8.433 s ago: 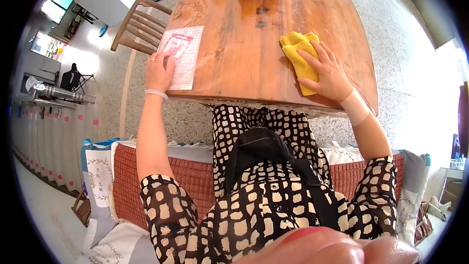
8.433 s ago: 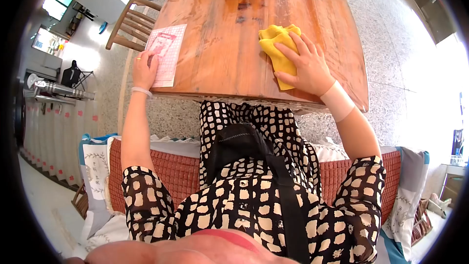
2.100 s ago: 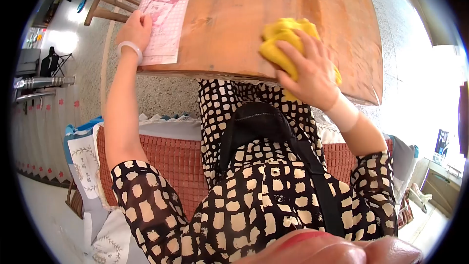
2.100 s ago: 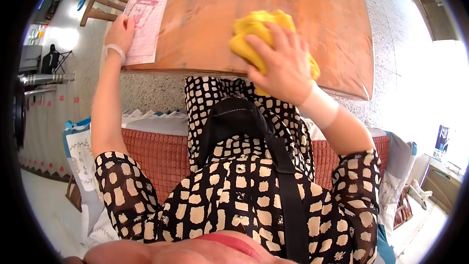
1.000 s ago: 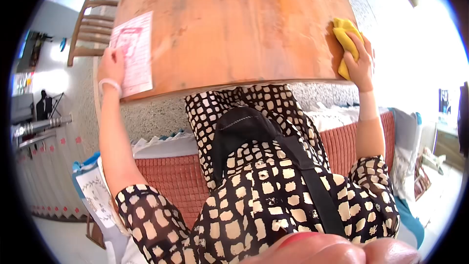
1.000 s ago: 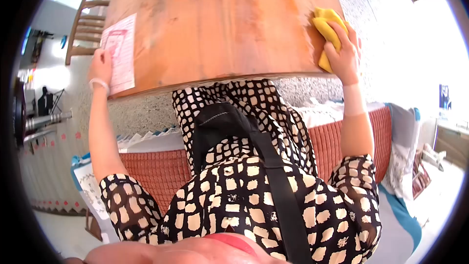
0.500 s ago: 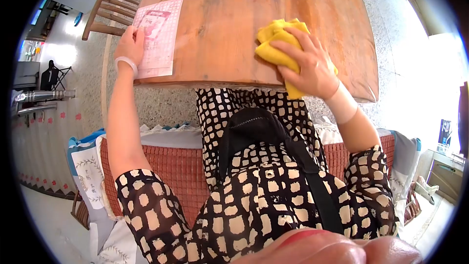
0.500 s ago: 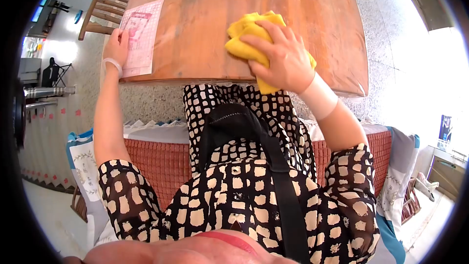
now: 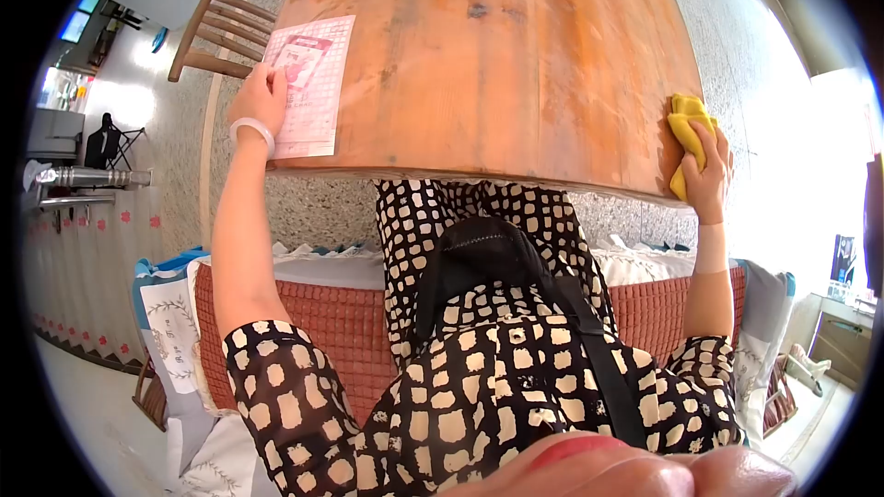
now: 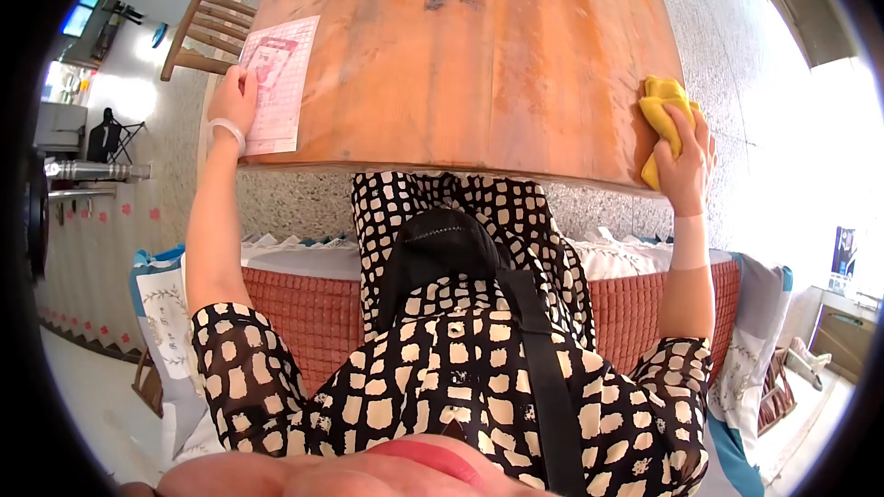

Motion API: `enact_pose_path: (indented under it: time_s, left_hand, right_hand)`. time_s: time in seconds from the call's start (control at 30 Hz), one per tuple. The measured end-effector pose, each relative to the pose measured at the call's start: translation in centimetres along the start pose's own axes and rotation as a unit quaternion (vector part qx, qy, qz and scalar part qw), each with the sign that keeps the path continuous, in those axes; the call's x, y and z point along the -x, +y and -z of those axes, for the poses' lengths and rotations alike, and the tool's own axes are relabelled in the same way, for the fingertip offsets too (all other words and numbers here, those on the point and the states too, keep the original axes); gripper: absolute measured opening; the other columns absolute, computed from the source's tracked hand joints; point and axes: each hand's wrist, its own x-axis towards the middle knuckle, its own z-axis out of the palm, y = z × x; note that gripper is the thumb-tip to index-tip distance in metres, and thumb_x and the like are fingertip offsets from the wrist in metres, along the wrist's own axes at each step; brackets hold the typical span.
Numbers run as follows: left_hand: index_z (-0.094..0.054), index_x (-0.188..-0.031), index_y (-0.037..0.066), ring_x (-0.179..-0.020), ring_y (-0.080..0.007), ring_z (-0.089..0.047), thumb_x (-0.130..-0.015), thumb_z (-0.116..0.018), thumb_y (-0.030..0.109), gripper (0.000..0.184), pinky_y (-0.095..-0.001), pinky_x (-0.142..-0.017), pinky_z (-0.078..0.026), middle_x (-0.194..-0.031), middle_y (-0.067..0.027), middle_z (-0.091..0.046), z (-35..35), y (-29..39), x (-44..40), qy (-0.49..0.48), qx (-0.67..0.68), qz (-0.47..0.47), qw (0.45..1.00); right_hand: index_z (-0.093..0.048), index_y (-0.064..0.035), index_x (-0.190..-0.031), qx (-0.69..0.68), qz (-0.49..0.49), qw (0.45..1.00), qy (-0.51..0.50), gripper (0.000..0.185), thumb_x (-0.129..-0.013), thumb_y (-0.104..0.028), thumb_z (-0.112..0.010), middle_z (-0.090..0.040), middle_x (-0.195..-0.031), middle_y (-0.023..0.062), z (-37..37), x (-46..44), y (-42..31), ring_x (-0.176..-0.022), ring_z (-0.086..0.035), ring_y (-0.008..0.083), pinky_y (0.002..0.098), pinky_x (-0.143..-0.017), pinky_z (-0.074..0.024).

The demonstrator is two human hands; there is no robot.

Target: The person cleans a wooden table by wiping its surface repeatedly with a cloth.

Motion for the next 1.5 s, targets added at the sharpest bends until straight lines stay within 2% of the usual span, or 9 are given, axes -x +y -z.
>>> enact_pose_path:
  time_s: [0.1, 0.27, 0.43, 0.6, 0.9, 1.03, 1.13, 1.27, 1.5]
  left_hand:
    - [-0.054, -0.089, 0.01, -0.082, -0.0355, -0.062, -0.091, -0.051, 0.037, 0.027, -0.0462, -0.07, -0.047, -0.088, -0.0127, -0.065, 0.2, 0.4, 0.2, 0.001, 0.002, 0.008, 1.0]
    - [-0.054, -0.088, 0.009, -0.081, -0.0354, -0.062, -0.091, -0.052, 0.035, 0.027, -0.0464, -0.069, -0.046, -0.086, -0.0131, -0.065, 0.4, 0.6, 0.1, -0.001, -0.007, 0.004, 1.0]
    - [-0.054, -0.086, 0.009, -0.077, -0.0345, -0.061, -0.09, -0.053, 0.032, 0.024, -0.0457, -0.067, -0.046, -0.082, -0.0122, -0.064, 0.2, 0.5, 0.2, -0.006, 0.02, -0.008, 1.0]
    - [-0.054, -0.085, 0.009, -0.075, -0.0332, -0.061, -0.09, -0.054, 0.032, 0.023, -0.0445, -0.065, -0.046, -0.079, -0.0117, -0.063, 0.3, 0.3, 0.2, 0.015, 0.0, -0.007, 1.0]
    - [-0.053, -0.086, 0.009, -0.076, -0.0333, -0.061, -0.09, -0.053, 0.035, 0.026, -0.0436, -0.066, -0.046, -0.081, -0.0116, -0.064, 0.4, 0.3, -0.1, -0.011, 0.022, 0.015, 1.0]
    - [-0.054, -0.088, 0.009, -0.08, -0.0341, -0.062, -0.09, -0.053, 0.036, 0.027, -0.0441, -0.068, -0.047, -0.084, -0.012, -0.065, 0.6, 0.6, -0.1, -0.021, -0.003, 0.025, 0.999]
    - [-0.055, -0.089, 0.009, -0.082, -0.0352, -0.062, -0.09, -0.052, 0.037, 0.028, -0.0449, -0.07, -0.047, -0.087, -0.013, -0.065, 0.5, 0.6, -0.2, -0.018, -0.009, 0.027, 0.999]
    - [-0.056, -0.091, 0.009, -0.087, -0.0369, -0.062, -0.091, -0.05, 0.037, 0.029, -0.046, -0.074, -0.047, -0.092, -0.0147, -0.066, -0.5, -0.5, -0.5, 0.003, -0.001, 0.006, 1.0]
    - [-0.057, -0.094, 0.01, -0.092, -0.0376, -0.061, -0.091, -0.047, 0.038, 0.03, -0.0461, -0.077, -0.048, -0.098, -0.0157, -0.065, 0.6, 1.0, -0.3, -0.023, -0.03, 0.031, 0.999]
  right_hand:
    - [-0.062, -0.018, -0.119, 0.047, 0.077, 0.996, -0.002, 0.049, -0.071, -0.014, -0.057, -0.047, -0.135, 0.0148, -0.1, 1.2, -4.6, -0.114, -0.05, 0.0325, 0.0451, -0.099, -0.0371]
    - [-0.062, -0.0177, -0.12, -0.05, 0.124, 0.983, -0.129, 0.049, -0.071, -0.018, -0.064, -0.046, -0.135, 0.0127, 1.3, 0.4, -11.4, -0.121, -0.046, 0.0348, 0.045, -0.101, -0.0359]
    - [-0.06, -0.0171, -0.123, -0.104, 0.132, 0.981, -0.092, 0.048, -0.076, -0.025, -0.066, -0.048, -0.135, 0.0119, -2.4, -5.8, -6.2, -0.122, -0.047, 0.0349, 0.0461, -0.103, -0.0365]
    - [-0.058, -0.0243, -0.127, -0.044, 0.028, 0.997, -0.051, 0.047, -0.082, -0.038, -0.059, -0.048, -0.137, 0.0125, -7.1, -13.6, 0.2, -0.123, -0.048, 0.034, 0.0419, -0.103, -0.0379]
    - [-0.055, -0.0318, -0.129, 0.042, -0.025, 0.998, -0.045, 0.05, -0.082, -0.048, -0.055, -0.049, -0.137, 0.0074, -9.6, -20.1, 2.8, -0.122, -0.048, 0.0329, 0.0413, -0.102, -0.0387]
    - [-0.055, -0.0319, -0.13, 0.023, 0.032, 0.999, -0.024, 0.05, -0.082, -0.044, -0.054, -0.047, -0.138, 0.0108, -9.2, -16.9, 2.8, -0.123, -0.047, 0.0347, 0.0418, -0.104, -0.037]
    - [-0.056, -0.0245, -0.129, -0.021, 0.129, 0.991, -0.033, 0.05, -0.079, -0.028, -0.056, -0.048, -0.136, 0.0166, -5.4, -11.2, 1.0, -0.122, -0.048, 0.0375, 0.0439, -0.103, -0.0378]
    - [-0.061, -0.0138, -0.121, -0.06, 0.173, 0.982, -0.036, 0.045, -0.076, -0.013, -0.058, -0.052, -0.129, 0.0172, 0.6, -2.2, -1.6, -0.115, -0.052, 0.0389, 0.0441, -0.096, -0.043]
    - [-0.061, -0.0155, -0.121, -0.046, 0.141, 0.987, -0.059, 0.047, -0.073, -0.017, -0.063, -0.051, -0.128, 0.0161, 2.1, 0.9, -2.5, -0.115, -0.051, 0.0357, 0.0462, -0.097, -0.0407]
